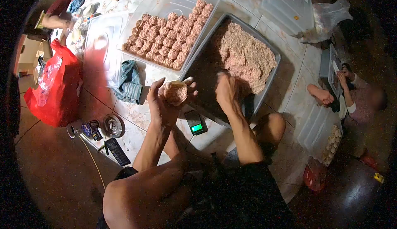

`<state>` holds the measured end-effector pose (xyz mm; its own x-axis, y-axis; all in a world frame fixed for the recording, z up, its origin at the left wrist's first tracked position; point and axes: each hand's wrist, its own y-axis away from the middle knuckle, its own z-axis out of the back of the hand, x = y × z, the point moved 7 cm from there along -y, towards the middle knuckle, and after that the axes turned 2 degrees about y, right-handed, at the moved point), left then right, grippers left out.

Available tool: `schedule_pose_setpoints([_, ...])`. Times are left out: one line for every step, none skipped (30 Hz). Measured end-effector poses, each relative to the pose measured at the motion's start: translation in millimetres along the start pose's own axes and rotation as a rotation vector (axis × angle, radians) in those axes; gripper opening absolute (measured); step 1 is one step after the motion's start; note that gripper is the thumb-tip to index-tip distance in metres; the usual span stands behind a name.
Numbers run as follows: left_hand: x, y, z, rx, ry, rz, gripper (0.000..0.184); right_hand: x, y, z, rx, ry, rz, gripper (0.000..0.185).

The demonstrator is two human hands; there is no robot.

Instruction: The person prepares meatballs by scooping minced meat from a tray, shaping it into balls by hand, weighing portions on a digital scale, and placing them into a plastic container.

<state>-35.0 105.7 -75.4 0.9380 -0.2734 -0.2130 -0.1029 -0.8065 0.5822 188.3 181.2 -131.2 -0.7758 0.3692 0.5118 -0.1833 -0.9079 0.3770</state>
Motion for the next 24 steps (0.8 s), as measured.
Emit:
schedule_pose_setpoints([-1,-1,-1,0.019,0.023,-0.015,0.064,4,5,-3,0.056,-0.101,-0.077,0.011])
schedule_pose_setpoints([-2,-2,-2,0.037,0.048,-0.035,0.063,36,33,-1,-0.173,0.250,0.497,0.014])
schedule_pose_setpoints([-10,0,1,-0.060,0.064,-0.096,0.062,51,49,12,-0.083,0.217,0.485,0.014])
schedule_pose_setpoints([-21,-1,5,-0.054,0.041,-0.169,0.064,77,66,35,0.001,0.178,0.478,0.016])
schedule_pose_setpoints([-29,-5,12,-0.037,0.083,-0.200,0.064,84,77,51,-0.004,0.058,0.466,0.015])
schedule_pose_setpoints([-33,-7,21,-0.024,0.128,-0.230,0.065,88,90,65,-0.002,-0.058,0.451,0.015])
schedule_pose_setpoints([-33,-11,23,-0.005,0.088,-0.238,0.068,102,107,78,0.031,-0.058,0.471,0.016])
schedule_pose_setpoints([-28,-11,19,-0.046,0.021,-0.220,0.071,117,124,91,0.060,-0.060,0.489,0.017])
schedule_pose_setpoints([-17,-14,17,-0.052,0.036,-0.160,0.073,126,138,97,0.086,-0.062,0.503,0.017])
schedule_pose_setpoints([-5,-17,15,-0.055,0.053,-0.098,0.076,134,149,96,0.098,-0.121,0.568,0.015])
schedule_pose_setpoints([7,-13,-1,0.079,0.078,-0.029,0.082,131,149,83,0.103,-0.076,0.654,0.013])
schedule_pose_setpoints([15,-3,-10,0.113,0.058,-0.003,0.087,124,147,67,0.105,-0.029,0.737,0.012])
schedule_pose_setpoints([16,-4,-7,0.128,0.093,-0.012,0.088,121,141,60,0.155,-0.070,0.703,0.008])
schedule_pose_setpoints([17,-7,-5,0.147,0.128,-0.022,0.090,118,147,66,0.147,-0.020,0.669,0.008])
schedule_pose_setpoints([14,-8,1,0.072,0.117,-0.102,0.091,119,152,80,0.140,0.036,0.654,0.007])
schedule_pose_setpoints([9,-4,1,-0.009,0.104,-0.177,0.093,120,154,89,0.136,0.091,0.632,0.007])
schedule_pose_setpoints([10,2,-4,-0.015,0.095,-0.171,0.094,125,163,95,0.065,-0.036,0.655,0.007])
schedule_pose_setpoints([17,5,-6,0.023,0.096,-0.114,0.094,125,166,89,0.028,-0.135,0.699,0.007])
schedule_pose_setpoints([22,5,-9,0.072,0.102,-0.068,0.094,115,158,73,0.094,-0.042,0.673,0.007])
schedule_pose_setpoints([26,7,-11,0.115,0.108,-0.023,0.095,106,153,60,0.164,0.050,0.642,0.007])
schedule_pose_setpoints([21,6,-8,0.025,0.082,-0.053,0.095,106,158,73,0.121,0.018,0.628,0.010])
schedule_pose_setpoints([13,8,-5,-0.070,0.108,-0.112,0.092,110,161,94,0.079,-0.008,0.632,0.014])
schedule_pose_setpoints([7,8,-4,-0.049,0.030,-0.135,0.092,113,162,107,0.037,-0.041,0.630,0.018])
schedule_pose_setpoints([5,11,1,-0.032,-0.060,-0.139,0.092,113,161,113,-0.019,-0.087,0.594,0.022])
